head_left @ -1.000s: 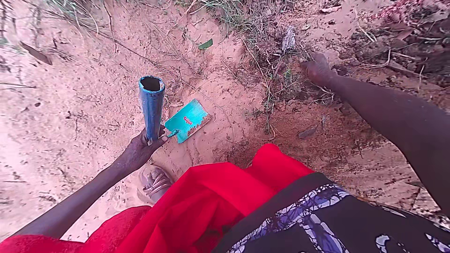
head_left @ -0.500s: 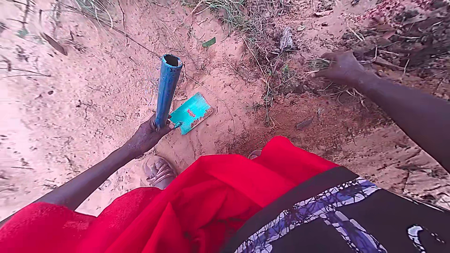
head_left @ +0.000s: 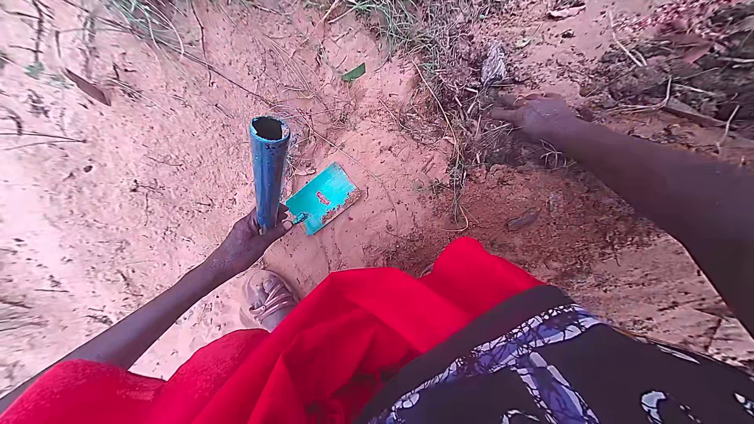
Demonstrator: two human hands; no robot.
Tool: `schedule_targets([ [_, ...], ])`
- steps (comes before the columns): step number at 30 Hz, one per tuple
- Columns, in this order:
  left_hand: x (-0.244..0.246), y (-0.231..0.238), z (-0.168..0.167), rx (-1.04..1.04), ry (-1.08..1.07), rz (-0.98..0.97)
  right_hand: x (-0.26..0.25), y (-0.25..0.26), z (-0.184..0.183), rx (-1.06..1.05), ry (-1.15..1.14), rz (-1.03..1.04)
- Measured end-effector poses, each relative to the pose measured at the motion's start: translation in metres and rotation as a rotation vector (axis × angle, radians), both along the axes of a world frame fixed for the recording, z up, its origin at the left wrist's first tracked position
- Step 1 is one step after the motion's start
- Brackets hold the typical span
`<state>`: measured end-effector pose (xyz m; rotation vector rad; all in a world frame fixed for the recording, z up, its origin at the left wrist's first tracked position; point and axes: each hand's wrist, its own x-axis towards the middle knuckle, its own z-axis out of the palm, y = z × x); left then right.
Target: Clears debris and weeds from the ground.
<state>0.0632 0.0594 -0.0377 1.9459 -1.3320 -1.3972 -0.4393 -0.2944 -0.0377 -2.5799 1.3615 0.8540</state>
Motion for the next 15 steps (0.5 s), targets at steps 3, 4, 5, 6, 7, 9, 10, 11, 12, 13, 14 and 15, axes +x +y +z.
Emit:
schedule_targets([
  [3,0.001,-0.002,0.0,-0.007,-0.006,0.005,-0.04,-0.033,0.041,-0.263,-0.208,-0.472],
  [4,0.001,-0.001,0.0,-0.009,-0.009,0.003,-0.045,-0.034,0.052,-0.357,-0.264,-0.615],
  [5,0.0,0.0,0.0,-0.011,-0.008,0.001,-0.046,-0.032,0.06,-0.416,-0.288,-0.711],
  [6,-0.001,0.0,0.0,-0.01,-0.006,-0.003,-0.045,-0.027,0.063,-0.44,-0.287,-0.738],
  [7,-0.001,-0.001,0.001,-0.012,-0.007,-0.007,-0.04,-0.02,0.063,-0.426,-0.284,-0.703],
  [9,-0.001,-0.003,0.003,-0.006,-0.016,-0.008,-0.028,-0.003,0.056,-0.282,-0.269,-0.487],
  [10,-0.001,-0.005,0.004,-0.002,-0.022,-0.004,-0.02,0.004,0.052,-0.177,-0.266,-0.386],
  [11,-0.002,-0.005,0.004,0.002,-0.022,0.003,-0.012,0.007,0.046,-0.071,-0.246,-0.332],
  [12,-0.002,-0.006,0.005,0.002,-0.019,0.012,-0.007,0.006,0.037,-0.008,-0.228,-0.308],
  [13,-0.003,-0.006,0.004,-0.002,-0.015,0.021,-0.001,0.006,0.027,0.028,-0.23,-0.299],
  [14,-0.002,-0.005,0.004,-0.009,-0.013,0.023,0.004,0.005,0.017,0.048,-0.243,-0.302],
  [15,-0.002,-0.005,0.003,-0.015,-0.012,0.022,0.008,0.004,0.006,0.057,-0.251,-0.299],
])
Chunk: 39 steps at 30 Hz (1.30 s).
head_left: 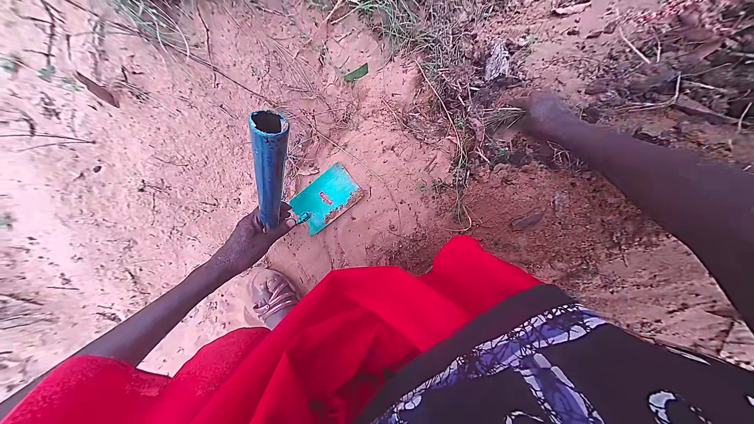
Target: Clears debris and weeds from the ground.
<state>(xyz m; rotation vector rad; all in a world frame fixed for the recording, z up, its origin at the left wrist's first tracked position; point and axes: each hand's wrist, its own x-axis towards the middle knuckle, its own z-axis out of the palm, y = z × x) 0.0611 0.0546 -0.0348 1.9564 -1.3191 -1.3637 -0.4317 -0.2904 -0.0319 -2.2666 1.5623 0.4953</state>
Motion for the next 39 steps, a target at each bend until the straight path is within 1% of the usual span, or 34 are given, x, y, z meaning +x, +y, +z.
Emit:
schedule_targets([
  [2,0.0,0.002,-0.002,-0.008,0.002,-0.007,0.01,0.002,-0.017,0.012,0.026,-0.004],
  [5,0.0,0.004,-0.004,-0.019,0.005,-0.015,0.029,0.005,-0.027,0.088,0.083,-0.022],
  [7,0.002,0.003,-0.004,-0.027,0.008,-0.012,0.036,0.003,-0.031,0.136,0.05,-0.03],
  [9,0.001,0.004,-0.004,-0.031,0.018,-0.001,0.03,0.001,-0.033,0.175,-0.057,-0.058],
  [11,0.001,0.003,-0.005,-0.039,0.026,0.006,0.028,0.005,-0.022,0.249,-0.18,-0.204],
  [13,0.001,0.002,-0.004,-0.045,0.032,-0.003,0.034,0.007,-0.01,0.323,-0.147,-0.325],
  [14,0.001,0.002,-0.003,-0.048,0.035,-0.006,0.037,0.006,-0.008,0.331,-0.094,-0.316],
  [17,0.001,0.002,-0.005,-0.053,0.038,0.005,0.046,0.006,-0.013,0.24,0.111,-0.114],
  [18,0.001,0.002,-0.006,-0.05,0.036,0.007,0.047,0.008,-0.015,0.223,0.149,-0.081],
  [21,0.001,0.004,-0.006,-0.031,0.017,-0.002,0.036,0.009,-0.022,0.176,0.186,-0.051],
  [23,0.0,0.007,-0.007,-0.026,0.002,-0.012,0.024,0.012,-0.011,0.123,0.136,-0.099],
  [24,0.001,0.006,-0.006,-0.032,-0.005,-0.022,0.015,0.016,0.004,0.073,0.085,-0.162],
  [26,0.001,0.005,-0.006,-0.032,-0.011,-0.026,-0.021,0.018,0.038,-0.073,-0.037,-0.345],
  [27,0.001,0.004,-0.005,-0.023,-0.012,-0.024,-0.041,0.017,0.059,-0.128,-0.145,-0.505],
  [29,-0.001,0.002,-0.002,0.003,-0.008,-0.025,-0.084,0.019,0.092,-0.191,-0.454,-0.898],
  [30,-0.001,0.0,-0.001,0.007,-0.014,-0.023,-0.095,0.021,0.104,-0.188,-0.616,-1.072],
  [31,-0.001,-0.002,0.0,0.015,-0.023,-0.021,-0.102,0.023,0.113,-0.129,-0.761,-1.193],
  [32,-0.002,-0.003,0.001,0.019,-0.03,-0.02,-0.105,0.027,0.116,-0.059,-0.847,-1.255],
  [33,-0.003,-0.004,0.002,0.023,-0.037,-0.021,-0.101,0.033,0.117,0.003,-0.845,-1.271],
  [34,-0.004,-0.004,0.003,0.025,-0.042,-0.02,-0.089,0.039,0.115,0.028,-0.777,-1.261],
  [35,-0.005,-0.004,0.003,0.028,-0.05,-0.02,-0.073,0.045,0.11,0.005,-0.673,-1.226],
  [36,-0.006,-0.003,0.004,0.031,-0.058,-0.02,-0.057,0.048,0.106,-0.022,-0.567,-1.157],
  [39,-0.006,-0.003,0.006,0.046,-0.083,-0.019,-0.026,0.051,0.082,-0.002,-0.389,-0.895],
])
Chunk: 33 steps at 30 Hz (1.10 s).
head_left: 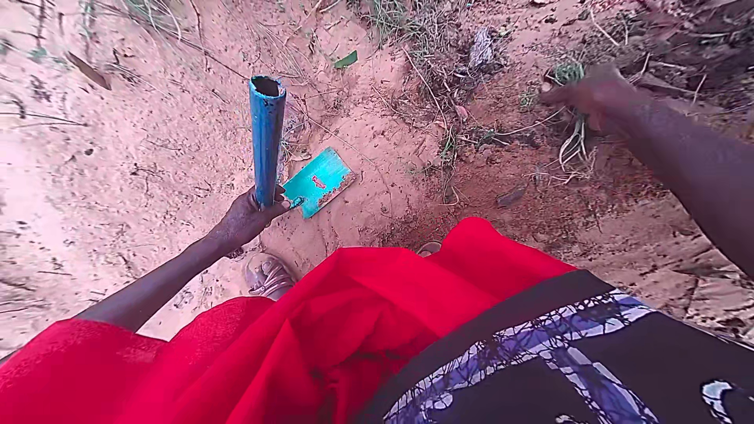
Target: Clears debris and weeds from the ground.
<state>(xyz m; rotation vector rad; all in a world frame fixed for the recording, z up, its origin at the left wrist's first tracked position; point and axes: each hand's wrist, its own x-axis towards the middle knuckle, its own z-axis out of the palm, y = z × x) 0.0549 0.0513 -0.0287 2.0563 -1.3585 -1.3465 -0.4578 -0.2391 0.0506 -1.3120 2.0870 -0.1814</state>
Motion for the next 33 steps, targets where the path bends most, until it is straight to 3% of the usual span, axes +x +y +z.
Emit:
schedule_targets([
  [3,0.001,0.002,-0.002,-0.008,-0.007,0.004,0.024,0.0,-0.021,0.012,0.0,0.106],
  [7,0.003,0.005,-0.007,-0.022,0.002,0.01,0.021,-0.025,-0.022,-0.11,-0.234,-0.061],
  [10,0.004,0.006,-0.008,-0.042,0.003,0.024,0.002,-0.05,-0.025,0.096,0.176,0.238],
  [12,0.001,0.005,-0.003,-0.019,-0.014,0.008,-0.007,-0.047,-0.034,0.171,0.282,0.279],
  [18,0.001,-0.007,0.01,0.075,-0.036,-0.068,-0.001,-0.039,-0.011,0.033,0.148,0.267],
  [24,-0.003,-0.016,0.036,0.09,0.057,-0.022,0.06,0.004,0.027,0.144,-0.032,0.421],
  [28,0.008,-0.013,0.046,0.039,0.09,0.075,0.111,0.03,0.039,0.364,-0.031,0.64],
  [31,0.018,-0.003,0.04,0.058,0.08,0.166,0.153,0.02,0.044,0.48,0.047,0.733],
  [33,0.028,0.007,0.029,0.053,0.07,0.214,0.193,-0.001,0.059,0.388,0.061,0.697],
])
